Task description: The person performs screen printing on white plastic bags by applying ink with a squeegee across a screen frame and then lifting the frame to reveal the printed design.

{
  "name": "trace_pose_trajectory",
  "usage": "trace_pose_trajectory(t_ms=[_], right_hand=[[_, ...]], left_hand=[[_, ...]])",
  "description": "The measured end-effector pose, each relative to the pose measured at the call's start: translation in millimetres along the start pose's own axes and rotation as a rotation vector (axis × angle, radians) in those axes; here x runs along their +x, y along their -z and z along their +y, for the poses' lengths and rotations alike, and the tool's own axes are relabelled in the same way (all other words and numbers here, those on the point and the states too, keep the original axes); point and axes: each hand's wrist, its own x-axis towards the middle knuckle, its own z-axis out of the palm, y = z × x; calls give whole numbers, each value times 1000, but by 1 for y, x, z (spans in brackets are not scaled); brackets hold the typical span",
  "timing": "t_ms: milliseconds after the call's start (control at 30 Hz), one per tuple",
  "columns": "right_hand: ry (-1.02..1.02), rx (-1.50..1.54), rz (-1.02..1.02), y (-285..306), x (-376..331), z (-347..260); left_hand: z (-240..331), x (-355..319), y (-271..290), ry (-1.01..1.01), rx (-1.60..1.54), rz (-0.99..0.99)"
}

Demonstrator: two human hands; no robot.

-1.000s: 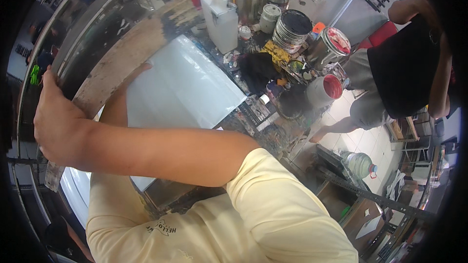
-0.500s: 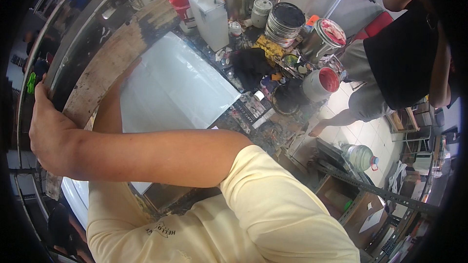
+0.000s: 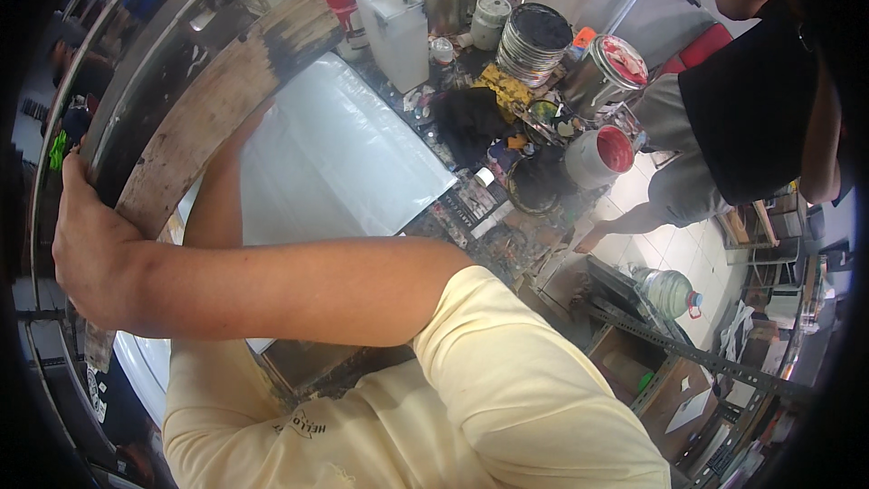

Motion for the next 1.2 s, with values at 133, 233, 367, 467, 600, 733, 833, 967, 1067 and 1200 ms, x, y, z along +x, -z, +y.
trace_pose_trajectory(t_ms=[133, 233, 367, 467, 600, 733, 833, 967, 1067, 1200], right_hand=[[6, 6, -9, 9, 1, 4], [1, 30, -18, 20, -1, 9], [60, 19, -120, 21, -12, 12], [105, 161, 141, 19, -10, 18], [72, 262, 84, 49, 5, 23], [-155, 125, -421, 91, 34, 2], [-212, 78, -453, 89, 39, -6], [-275, 122, -423, 82, 40, -5], [-172, 77, -184, 70, 34, -1], [-13, 65, 26, 38, 18, 11]], left_hand=[[-18, 8, -31, 17, 5, 13], [-40, 21, -74, -67, 11, -12], [-77, 44, -160, -305, -13, -123], [-105, 61, -217, -430, -59, -223], [-127, 75, -264, -515, -102, -314], [-138, 82, -285, -547, -150, -375], [-144, 88, -295, -572, -183, -405], [-135, 85, -312, -608, -240, -452], [-111, 64, -334, -645, -272, -481], [-71, 36, -367, -680, -290, -537]])
